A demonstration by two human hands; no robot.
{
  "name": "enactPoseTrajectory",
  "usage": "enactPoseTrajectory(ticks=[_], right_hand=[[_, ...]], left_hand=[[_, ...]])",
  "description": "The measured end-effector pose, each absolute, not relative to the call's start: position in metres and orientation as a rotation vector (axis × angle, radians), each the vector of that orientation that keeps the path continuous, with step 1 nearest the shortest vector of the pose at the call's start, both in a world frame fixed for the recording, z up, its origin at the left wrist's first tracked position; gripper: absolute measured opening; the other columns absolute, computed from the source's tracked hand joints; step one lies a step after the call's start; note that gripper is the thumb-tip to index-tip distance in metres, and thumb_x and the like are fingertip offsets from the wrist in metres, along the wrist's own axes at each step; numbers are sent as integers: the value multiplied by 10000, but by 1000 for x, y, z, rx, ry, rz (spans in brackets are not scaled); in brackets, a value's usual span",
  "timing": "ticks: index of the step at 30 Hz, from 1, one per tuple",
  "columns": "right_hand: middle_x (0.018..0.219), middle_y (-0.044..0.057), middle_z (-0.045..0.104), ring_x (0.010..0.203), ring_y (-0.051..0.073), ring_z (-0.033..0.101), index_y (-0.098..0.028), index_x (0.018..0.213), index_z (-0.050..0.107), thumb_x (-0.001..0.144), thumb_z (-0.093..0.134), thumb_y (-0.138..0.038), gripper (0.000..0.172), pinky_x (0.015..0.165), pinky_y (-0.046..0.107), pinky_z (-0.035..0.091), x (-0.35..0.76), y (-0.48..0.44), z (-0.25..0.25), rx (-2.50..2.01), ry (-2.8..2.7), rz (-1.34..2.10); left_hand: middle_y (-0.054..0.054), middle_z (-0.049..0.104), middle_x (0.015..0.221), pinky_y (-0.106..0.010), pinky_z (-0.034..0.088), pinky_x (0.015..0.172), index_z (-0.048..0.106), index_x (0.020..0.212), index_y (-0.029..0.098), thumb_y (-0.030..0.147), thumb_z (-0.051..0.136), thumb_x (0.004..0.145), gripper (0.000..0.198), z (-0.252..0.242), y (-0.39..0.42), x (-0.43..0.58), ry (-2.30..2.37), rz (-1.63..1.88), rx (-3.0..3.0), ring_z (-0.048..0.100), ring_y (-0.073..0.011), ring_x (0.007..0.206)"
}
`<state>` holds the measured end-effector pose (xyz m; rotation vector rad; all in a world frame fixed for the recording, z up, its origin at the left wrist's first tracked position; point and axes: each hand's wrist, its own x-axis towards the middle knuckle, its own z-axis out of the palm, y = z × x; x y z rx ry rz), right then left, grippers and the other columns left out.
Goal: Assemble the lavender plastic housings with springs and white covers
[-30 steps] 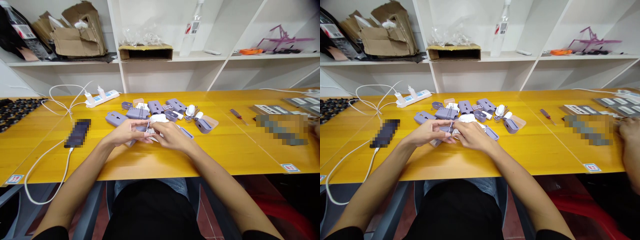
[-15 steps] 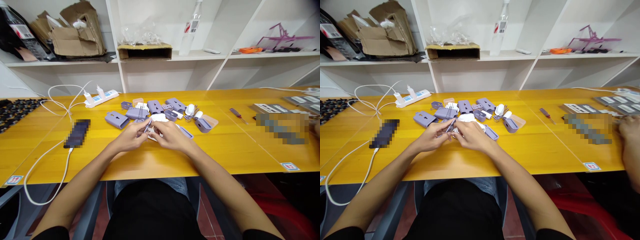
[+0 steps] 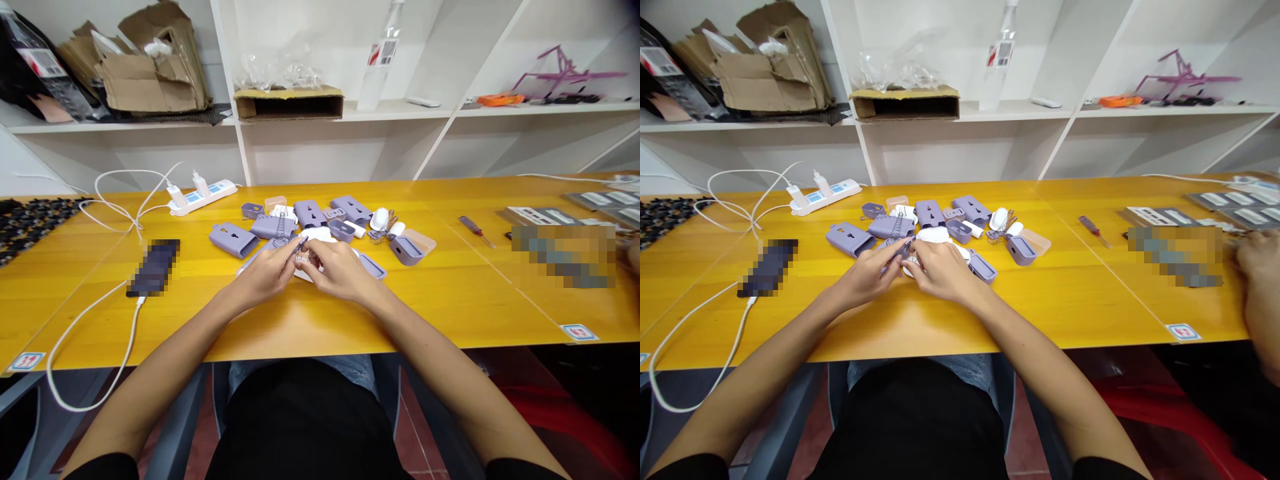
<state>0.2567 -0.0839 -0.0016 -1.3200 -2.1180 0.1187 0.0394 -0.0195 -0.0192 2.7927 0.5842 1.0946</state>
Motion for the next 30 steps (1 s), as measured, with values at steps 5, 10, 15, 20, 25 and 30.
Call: enactPoseTrajectory(ticks=[5,10,15,20,25,30], right_hand=[[863,82,769,715,226,660,-202,1013,632,1067,641,-322,132,678,314,379,256,-83,-4,-1325,-2097,108],[865,85,769,714,225,661,-198,1047,639,1074,630,-327,132,683,316,387,254,-82,-7,-1304,-2079,90],[856,84,764,712,231,668,-195,1064,645,1067,624,-314,120,688,322,395,251,-81,-11,-1305,-2079,78],[833,73,751,696,230,655,-204,1073,632,1062,613,-310,108,687,324,402,251,-79,-14,-1287,-2078,76],[821,48,738,685,212,649,-215,1062,610,1043,622,-273,62,681,318,408,250,-78,-15,-1208,-2032,139],[804,18,707,672,191,620,-228,1050,596,1012,646,-240,64,672,311,411,248,-78,-13,-1140,-1983,225]], left_hand=[[-97,848,996,-265,588,723,656,1466,122,159,537,1079,406,-17,-20,40,570,1179,2736,765,-164,725],[-92,845,936,-242,570,698,718,1341,106,146,598,1047,320,-19,-21,43,588,1347,2734,767,-157,714],[-76,846,933,-241,576,706,726,1334,142,182,584,1066,306,-20,-21,43,654,1314,2740,766,-153,712],[-86,852,941,-249,588,705,719,1312,123,164,575,1069,285,-22,-22,45,669,1364,2766,779,-164,710],[-99,861,981,-266,607,735,710,1294,121,146,566,1065,272,-19,-26,47,696,1397,2778,799,-179,741],[-75,843,910,-260,592,708,712,1267,127,133,563,1063,252,-16,-30,48,743,1381,2764,789,-178,715]])
